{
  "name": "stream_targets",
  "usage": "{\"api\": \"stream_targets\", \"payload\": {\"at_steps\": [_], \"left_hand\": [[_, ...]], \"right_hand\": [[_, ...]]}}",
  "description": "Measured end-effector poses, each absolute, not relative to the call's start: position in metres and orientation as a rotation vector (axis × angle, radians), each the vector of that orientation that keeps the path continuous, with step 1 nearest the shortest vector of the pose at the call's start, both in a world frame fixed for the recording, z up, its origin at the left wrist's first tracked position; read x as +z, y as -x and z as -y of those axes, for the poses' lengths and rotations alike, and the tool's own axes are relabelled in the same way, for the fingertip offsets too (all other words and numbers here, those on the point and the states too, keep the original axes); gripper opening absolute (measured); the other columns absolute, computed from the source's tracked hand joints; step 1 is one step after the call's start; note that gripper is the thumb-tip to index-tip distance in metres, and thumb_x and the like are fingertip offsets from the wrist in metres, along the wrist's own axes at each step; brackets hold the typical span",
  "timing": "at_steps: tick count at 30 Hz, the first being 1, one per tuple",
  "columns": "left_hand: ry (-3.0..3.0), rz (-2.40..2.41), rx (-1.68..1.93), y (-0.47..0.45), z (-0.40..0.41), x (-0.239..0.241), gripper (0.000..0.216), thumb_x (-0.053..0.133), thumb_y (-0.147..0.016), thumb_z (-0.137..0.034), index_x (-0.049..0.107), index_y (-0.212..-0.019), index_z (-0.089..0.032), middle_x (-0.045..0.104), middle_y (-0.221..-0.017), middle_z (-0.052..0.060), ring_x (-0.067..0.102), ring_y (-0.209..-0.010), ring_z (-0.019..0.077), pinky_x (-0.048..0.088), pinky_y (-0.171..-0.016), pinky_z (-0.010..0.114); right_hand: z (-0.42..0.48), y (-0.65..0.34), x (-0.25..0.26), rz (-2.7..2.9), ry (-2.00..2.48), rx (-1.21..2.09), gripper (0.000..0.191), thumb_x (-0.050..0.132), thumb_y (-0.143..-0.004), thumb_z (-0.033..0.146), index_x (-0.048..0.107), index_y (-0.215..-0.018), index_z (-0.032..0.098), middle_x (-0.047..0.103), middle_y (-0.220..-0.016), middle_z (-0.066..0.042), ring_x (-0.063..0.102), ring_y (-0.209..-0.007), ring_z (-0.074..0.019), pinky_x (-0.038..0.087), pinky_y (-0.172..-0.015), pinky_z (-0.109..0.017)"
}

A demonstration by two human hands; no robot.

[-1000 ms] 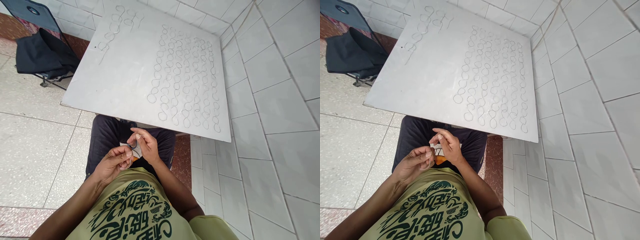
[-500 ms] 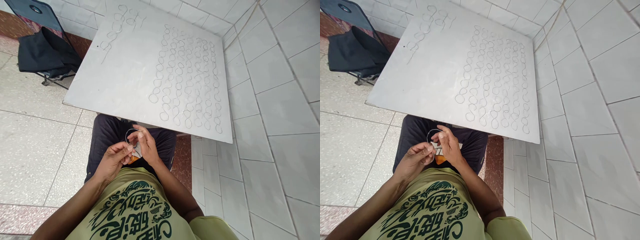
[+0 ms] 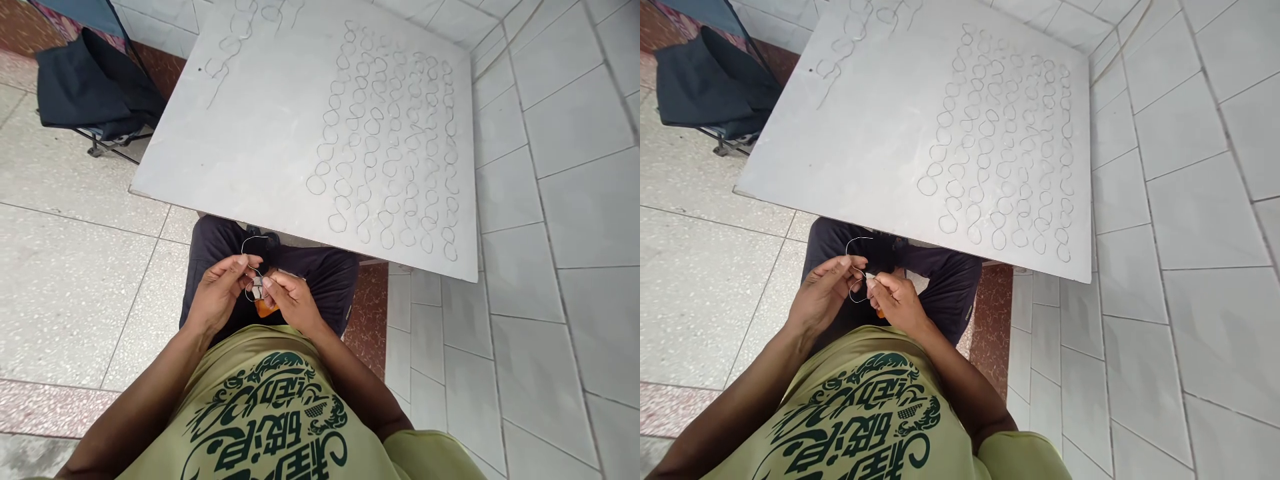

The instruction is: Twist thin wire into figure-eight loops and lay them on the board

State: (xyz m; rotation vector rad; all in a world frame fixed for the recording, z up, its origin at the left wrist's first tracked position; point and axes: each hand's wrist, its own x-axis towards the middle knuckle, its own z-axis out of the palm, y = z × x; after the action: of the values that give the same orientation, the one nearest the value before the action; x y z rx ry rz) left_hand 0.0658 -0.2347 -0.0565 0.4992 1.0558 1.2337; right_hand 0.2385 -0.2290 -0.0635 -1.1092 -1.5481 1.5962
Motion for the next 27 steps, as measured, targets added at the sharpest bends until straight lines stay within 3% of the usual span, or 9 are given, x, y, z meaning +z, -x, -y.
{"api": "stream_targets", "payload": {"at_steps": [11,27], "left_hand": [[-0.622,-1.023,1.219,-0.054,0.232,-0.049,0.026,0.080,-0.086,-0.042,0.080,-0.084,-0.016,0.068,-0.089,0.007,0.058,-0.073,0.0134,0.047,-0.064,0.026],[-0.906,-0.930,1.136,-0.032,0.242,-0.063,0.026,0.074,-0.092,-0.040,0.083,-0.086,-0.017,0.069,-0.090,0.011,0.061,-0.074,0.0183,0.050,-0.067,0.032]], "right_hand": [[0.221,-0.246,-0.065,1.784,1.169,1.400,0.047,0.045,-0.105,0.053,0.050,-0.070,0.023,0.051,-0.062,0.002,0.046,-0.059,-0.0133,0.040,-0.059,-0.026],[0.209,-0.252,-0.063,1.549,0.882,2.003,0.048,0.058,-0.099,0.059,0.052,-0.070,0.021,0.053,-0.057,0.005,0.048,-0.050,-0.0097,0.039,-0.051,-0.023]]}}
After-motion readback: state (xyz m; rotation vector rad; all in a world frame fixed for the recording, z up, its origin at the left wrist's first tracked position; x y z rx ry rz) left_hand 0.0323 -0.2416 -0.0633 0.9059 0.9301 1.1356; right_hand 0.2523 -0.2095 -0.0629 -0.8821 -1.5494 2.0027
